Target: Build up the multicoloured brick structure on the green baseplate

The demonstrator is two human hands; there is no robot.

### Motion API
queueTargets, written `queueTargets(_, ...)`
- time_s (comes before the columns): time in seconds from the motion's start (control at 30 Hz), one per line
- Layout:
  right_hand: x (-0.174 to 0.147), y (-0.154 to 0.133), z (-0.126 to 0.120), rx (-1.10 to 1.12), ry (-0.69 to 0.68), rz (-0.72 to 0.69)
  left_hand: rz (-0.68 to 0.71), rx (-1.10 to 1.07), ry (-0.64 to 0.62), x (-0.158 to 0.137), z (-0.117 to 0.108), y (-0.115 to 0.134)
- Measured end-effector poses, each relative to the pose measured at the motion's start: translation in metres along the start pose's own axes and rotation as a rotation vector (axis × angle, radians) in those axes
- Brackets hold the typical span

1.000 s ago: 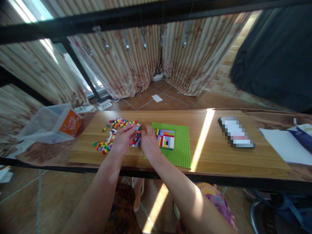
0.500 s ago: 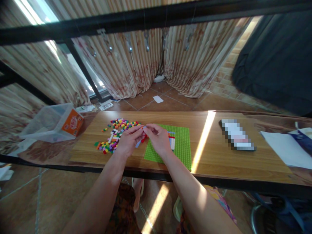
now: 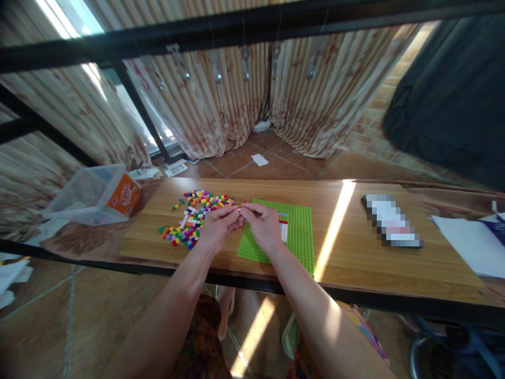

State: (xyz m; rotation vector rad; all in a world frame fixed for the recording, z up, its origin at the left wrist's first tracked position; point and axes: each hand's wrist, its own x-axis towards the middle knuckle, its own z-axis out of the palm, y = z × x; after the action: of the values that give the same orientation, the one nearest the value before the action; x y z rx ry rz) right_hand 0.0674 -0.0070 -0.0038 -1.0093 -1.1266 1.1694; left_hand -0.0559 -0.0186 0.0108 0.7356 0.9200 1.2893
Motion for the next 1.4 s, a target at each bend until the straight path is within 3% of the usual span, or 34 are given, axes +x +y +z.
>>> queueTargets(0.23,0.001,0.005,0.000,0.043,0.068,0.024,-0.052,-0.071,0.005,0.001,-0.004,0.002)
queueTargets(0.33,0.001,0.007,-0.001,-0.048,0.070,-0.003,-0.092,-0.148,0.025,0.003,-0.007,0.008)
queueTargets(0.43,-0.002,0.008,-0.001,-0.417,0.020,-0.105,-0.138,-0.162,0.064,0.006,-0.013,0.016)
queueTargets(0.57,-0.012,0.005,0.007,-1.056,-0.209,-0.235,-0.169,-0.133,0.104,0.005,-0.018,0.020)
queueTargets(0.7,-0.018,0.002,0.018,-1.337,-0.325,-0.284,-0.166,-0.087,0.143,0.004,-0.018,0.021)
queueTargets(0.83,-0.016,0.000,0.014,-1.204,-0.242,-0.288,-0.171,-0.034,0.167,0.005,-0.017,0.021)
queueTargets(0.97,-0.012,-0.007,-0.003,-0.819,-0.066,-0.287,-0.187,-0.017,0.099,0.006,-0.014,0.016)
queueTargets(1.07,-0.013,-0.016,-0.012,-0.623,-0.090,-0.280,-0.206,-0.036,-0.018,0.003,-0.005,0.009)
queueTargets(1.23,-0.010,-0.028,-0.033,-0.573,-0.076,-0.290,-0.235,-0.041,-0.150,-0.001,0.013,0.001)
queueTargets(1.3,-0.006,-0.030,-0.049,-0.571,-0.010,-0.268,-0.206,0.070,-0.145,0.001,0.016,-0.001)
queueTargets(1.4,-0.001,-0.032,-0.080,-0.591,0.121,-0.196,-0.058,0.417,-0.045,0.006,0.014,-0.008)
